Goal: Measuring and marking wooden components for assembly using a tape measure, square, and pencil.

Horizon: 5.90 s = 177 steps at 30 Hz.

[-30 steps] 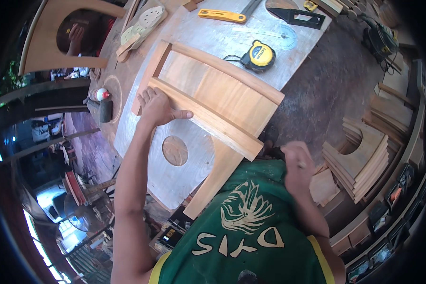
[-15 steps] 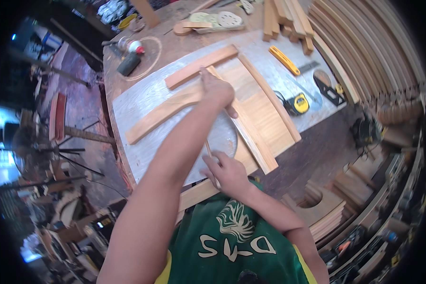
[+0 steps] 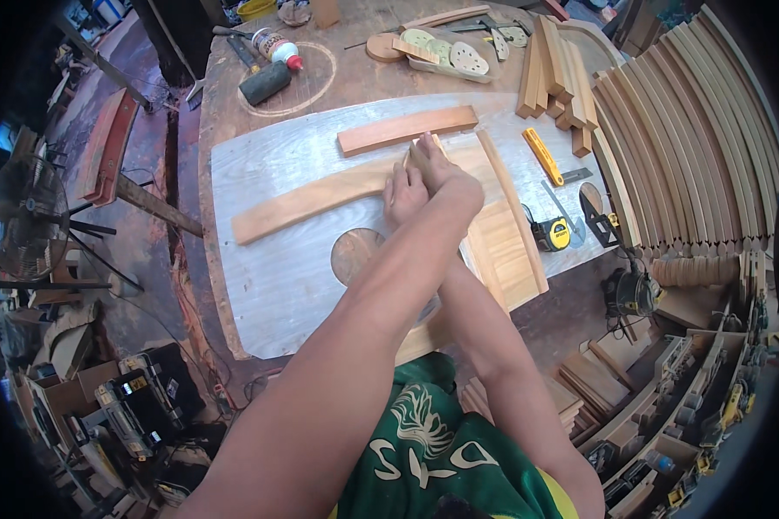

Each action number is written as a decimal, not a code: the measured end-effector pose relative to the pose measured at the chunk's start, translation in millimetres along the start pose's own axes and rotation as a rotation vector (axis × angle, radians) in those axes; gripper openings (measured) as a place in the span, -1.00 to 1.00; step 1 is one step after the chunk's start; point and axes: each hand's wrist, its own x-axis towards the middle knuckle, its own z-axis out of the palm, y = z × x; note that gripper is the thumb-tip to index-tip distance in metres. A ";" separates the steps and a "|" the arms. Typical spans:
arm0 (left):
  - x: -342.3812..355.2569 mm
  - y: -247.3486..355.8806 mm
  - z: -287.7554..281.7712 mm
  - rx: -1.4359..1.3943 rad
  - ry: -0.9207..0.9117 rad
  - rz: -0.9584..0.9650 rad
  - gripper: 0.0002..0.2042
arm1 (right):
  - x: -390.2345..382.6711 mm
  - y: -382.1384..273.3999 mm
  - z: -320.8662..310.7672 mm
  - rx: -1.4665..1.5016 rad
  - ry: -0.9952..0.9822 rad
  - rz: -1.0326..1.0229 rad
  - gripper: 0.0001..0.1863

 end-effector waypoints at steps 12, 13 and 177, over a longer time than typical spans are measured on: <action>4.4 -2.6 4.2 -0.149 0.101 0.014 -0.07 | -98.4 0.9 -86.0 0.180 -0.259 0.177 -0.62; 3.1 -2.5 4.4 -0.175 0.127 -0.026 -0.04 | -109.8 0.2 -95.4 0.036 -0.320 0.140 -0.64; -262.2 -146.7 -12.5 -1.100 0.753 0.021 -0.59 | -226.0 343.4 -302.9 0.169 0.281 0.562 -0.63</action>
